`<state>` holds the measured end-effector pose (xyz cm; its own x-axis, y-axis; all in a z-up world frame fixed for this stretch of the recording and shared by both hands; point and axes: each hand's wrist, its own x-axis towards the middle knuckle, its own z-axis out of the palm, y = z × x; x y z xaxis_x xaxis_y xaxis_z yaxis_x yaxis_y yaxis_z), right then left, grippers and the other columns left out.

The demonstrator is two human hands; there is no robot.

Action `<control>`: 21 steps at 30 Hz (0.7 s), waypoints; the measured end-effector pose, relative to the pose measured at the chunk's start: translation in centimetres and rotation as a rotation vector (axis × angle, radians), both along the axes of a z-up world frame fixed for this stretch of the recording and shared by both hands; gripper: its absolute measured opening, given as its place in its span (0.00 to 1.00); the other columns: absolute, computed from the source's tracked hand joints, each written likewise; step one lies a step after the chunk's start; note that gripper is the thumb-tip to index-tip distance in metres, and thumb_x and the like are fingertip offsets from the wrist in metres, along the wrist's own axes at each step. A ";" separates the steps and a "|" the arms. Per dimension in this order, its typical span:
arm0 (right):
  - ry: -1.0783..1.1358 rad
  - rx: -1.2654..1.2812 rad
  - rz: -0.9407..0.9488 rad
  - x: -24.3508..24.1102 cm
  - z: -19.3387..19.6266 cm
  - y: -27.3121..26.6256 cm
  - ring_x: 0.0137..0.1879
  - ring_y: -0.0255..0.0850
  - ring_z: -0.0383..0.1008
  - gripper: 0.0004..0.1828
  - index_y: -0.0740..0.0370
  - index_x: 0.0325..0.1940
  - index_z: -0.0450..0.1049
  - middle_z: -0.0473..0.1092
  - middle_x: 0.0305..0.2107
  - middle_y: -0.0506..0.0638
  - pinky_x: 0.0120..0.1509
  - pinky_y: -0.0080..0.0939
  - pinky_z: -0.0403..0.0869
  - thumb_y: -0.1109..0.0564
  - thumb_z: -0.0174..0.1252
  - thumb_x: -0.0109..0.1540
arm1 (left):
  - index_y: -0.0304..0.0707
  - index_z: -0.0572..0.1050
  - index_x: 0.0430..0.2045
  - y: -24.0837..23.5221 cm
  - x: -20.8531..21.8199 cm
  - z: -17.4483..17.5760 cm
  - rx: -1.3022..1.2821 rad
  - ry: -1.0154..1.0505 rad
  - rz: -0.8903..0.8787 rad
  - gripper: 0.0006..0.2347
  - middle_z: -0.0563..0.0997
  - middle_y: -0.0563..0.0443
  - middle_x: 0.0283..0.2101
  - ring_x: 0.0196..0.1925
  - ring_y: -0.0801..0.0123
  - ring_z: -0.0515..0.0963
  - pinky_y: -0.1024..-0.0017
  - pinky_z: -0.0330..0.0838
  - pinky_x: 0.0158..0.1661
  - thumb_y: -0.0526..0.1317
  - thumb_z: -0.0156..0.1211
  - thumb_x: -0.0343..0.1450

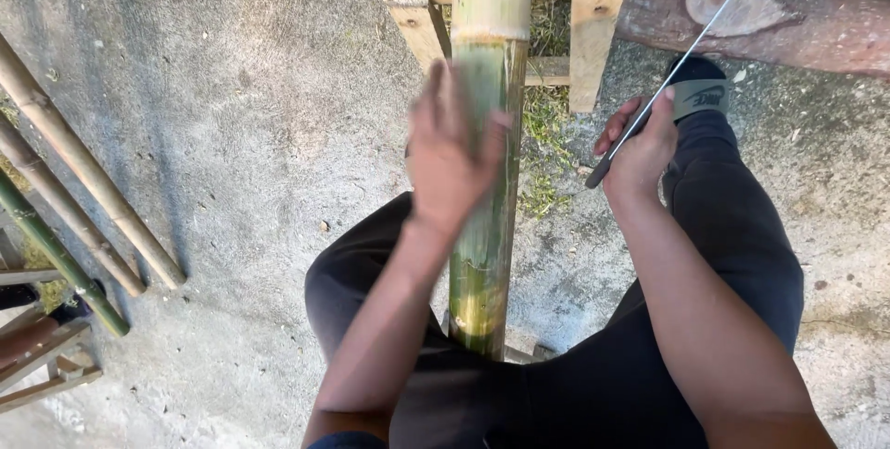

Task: Scrape the outer surface of a bamboo pole using a knife to shape and prepare it.

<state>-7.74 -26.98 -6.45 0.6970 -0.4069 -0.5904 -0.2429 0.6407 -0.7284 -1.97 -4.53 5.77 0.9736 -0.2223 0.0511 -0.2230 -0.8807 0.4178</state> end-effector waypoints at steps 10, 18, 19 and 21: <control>0.072 -0.050 0.018 0.7 -0.1 -0.7 0.22 0.38 0.60 0.28 0.57 0.36 0.64 0.59 0.19 0.46 0.27 0.43 0.64 0.32 0.39 0.72 | 0.20 0.49 0.71 -4.4 -10.0 1.7 0.780 0.371 -0.366 0.35 0.41 0.23 0.75 0.75 0.26 0.39 0.33 0.48 0.67 0.53 0.46 0.76; 0.077 -0.040 0.059 0.2 -0.1 -0.7 0.22 0.39 0.61 0.29 0.56 0.36 0.64 0.59 0.19 0.46 0.28 0.44 0.64 0.30 0.37 0.72 | 0.37 0.40 0.74 -1.5 -4.3 2.0 0.486 0.447 -0.247 0.38 0.37 0.39 0.78 0.74 0.46 0.46 0.41 0.58 0.61 0.62 0.41 0.74; 0.066 -0.036 0.070 0.1 -0.1 -0.6 0.22 0.39 0.61 0.29 0.56 0.36 0.64 0.59 0.19 0.46 0.29 0.45 0.64 0.30 0.37 0.72 | 0.40 0.37 0.76 -1.1 -2.4 2.3 0.216 0.524 -0.034 0.42 0.37 0.37 0.79 0.71 0.42 0.58 0.48 0.67 0.54 0.64 0.43 0.72; 0.050 -0.023 0.092 0.1 0.8 -0.4 0.22 0.38 0.61 0.30 0.56 0.36 0.63 0.59 0.19 0.46 0.28 0.44 0.64 0.29 0.37 0.72 | 0.36 0.41 0.75 -0.2 -0.7 -1.0 -0.110 0.661 0.133 0.42 0.47 0.35 0.76 0.68 0.45 0.66 0.54 0.70 0.54 0.65 0.44 0.72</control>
